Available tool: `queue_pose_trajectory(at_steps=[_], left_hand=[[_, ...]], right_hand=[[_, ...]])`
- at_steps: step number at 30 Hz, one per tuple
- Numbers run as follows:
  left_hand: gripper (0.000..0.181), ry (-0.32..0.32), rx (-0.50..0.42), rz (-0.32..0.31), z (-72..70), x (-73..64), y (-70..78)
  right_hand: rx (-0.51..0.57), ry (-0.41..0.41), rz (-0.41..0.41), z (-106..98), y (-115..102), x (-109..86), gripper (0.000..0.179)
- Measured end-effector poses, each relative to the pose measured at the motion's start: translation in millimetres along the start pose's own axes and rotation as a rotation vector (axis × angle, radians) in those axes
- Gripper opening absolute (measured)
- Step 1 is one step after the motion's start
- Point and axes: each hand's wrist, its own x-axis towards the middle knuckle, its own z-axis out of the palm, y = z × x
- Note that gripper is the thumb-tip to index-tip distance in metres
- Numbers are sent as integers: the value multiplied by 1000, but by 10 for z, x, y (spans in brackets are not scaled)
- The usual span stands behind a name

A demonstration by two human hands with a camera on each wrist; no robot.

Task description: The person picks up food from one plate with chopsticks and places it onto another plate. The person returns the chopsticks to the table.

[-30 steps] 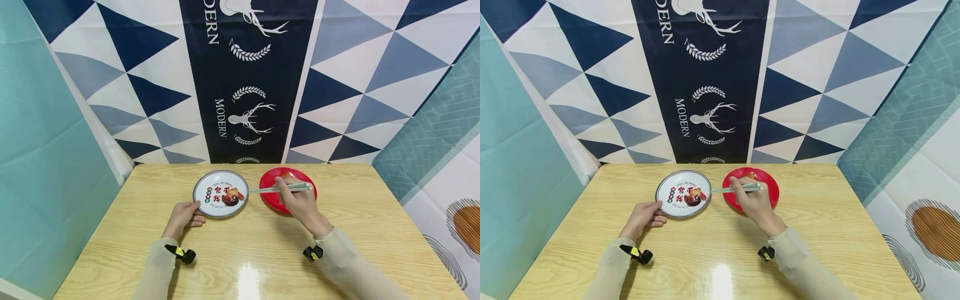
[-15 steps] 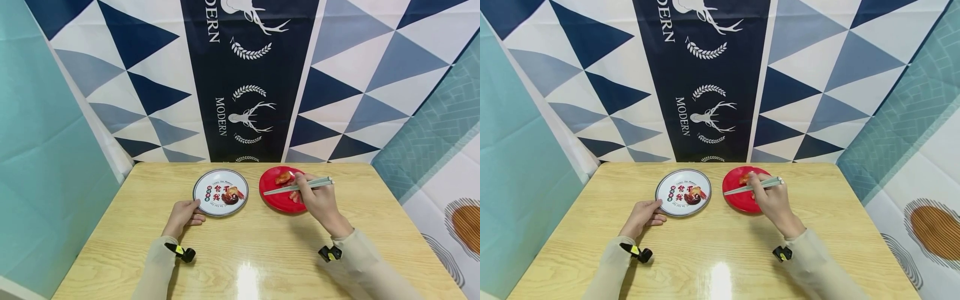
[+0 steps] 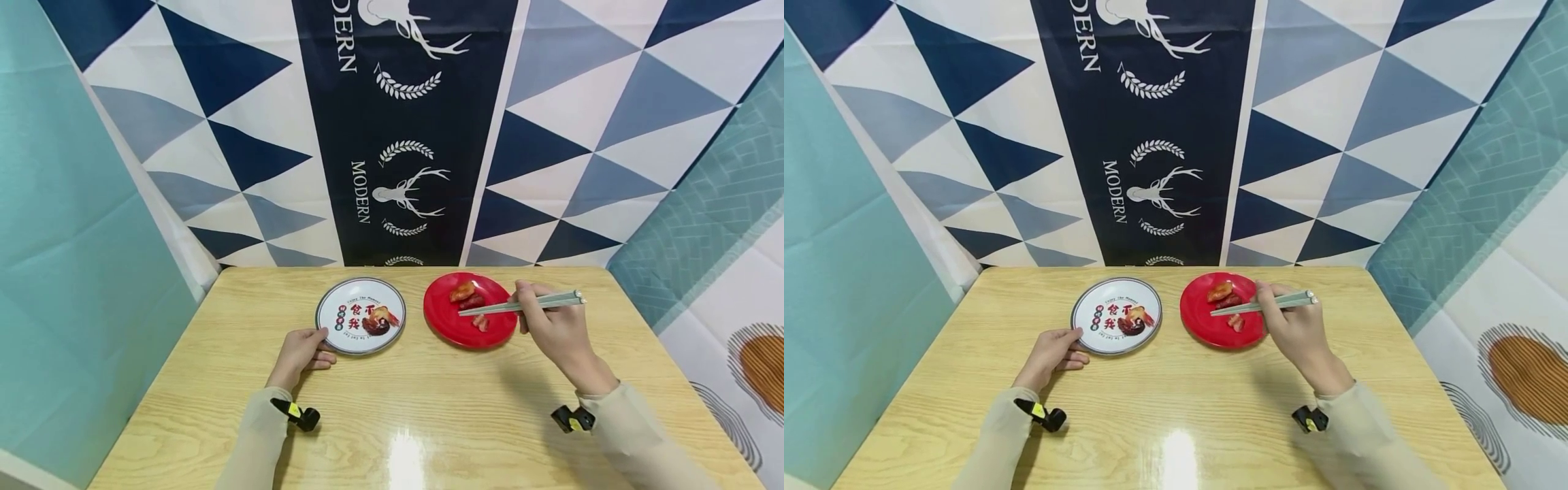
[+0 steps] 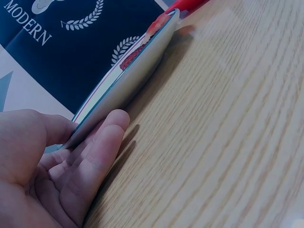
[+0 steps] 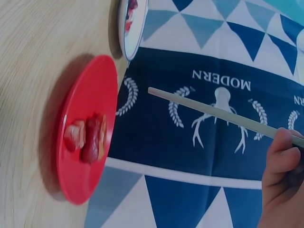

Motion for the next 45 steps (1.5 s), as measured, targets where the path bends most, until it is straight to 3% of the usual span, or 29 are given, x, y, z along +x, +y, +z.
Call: queue_pose_trajectory(at_steps=[15, 31, 38, 45], left_hand=[[36, -1, -15, -2, -13, 17, 3], [35, 2, -26, -5, -10, 26, -7], [36, 2, -27, -4, -18, 21, -11], [36, -7, -33, 8, -20, 23, -10]], right_hand=[[-44, -10, -1, -277, 114, -32, 30], [-130, -11, 64, -352, 177, -58, 31], [-150, -46, -9, -356, 324, -105, 25], [-175, -18, -93, -336, 411, -133, 18]])
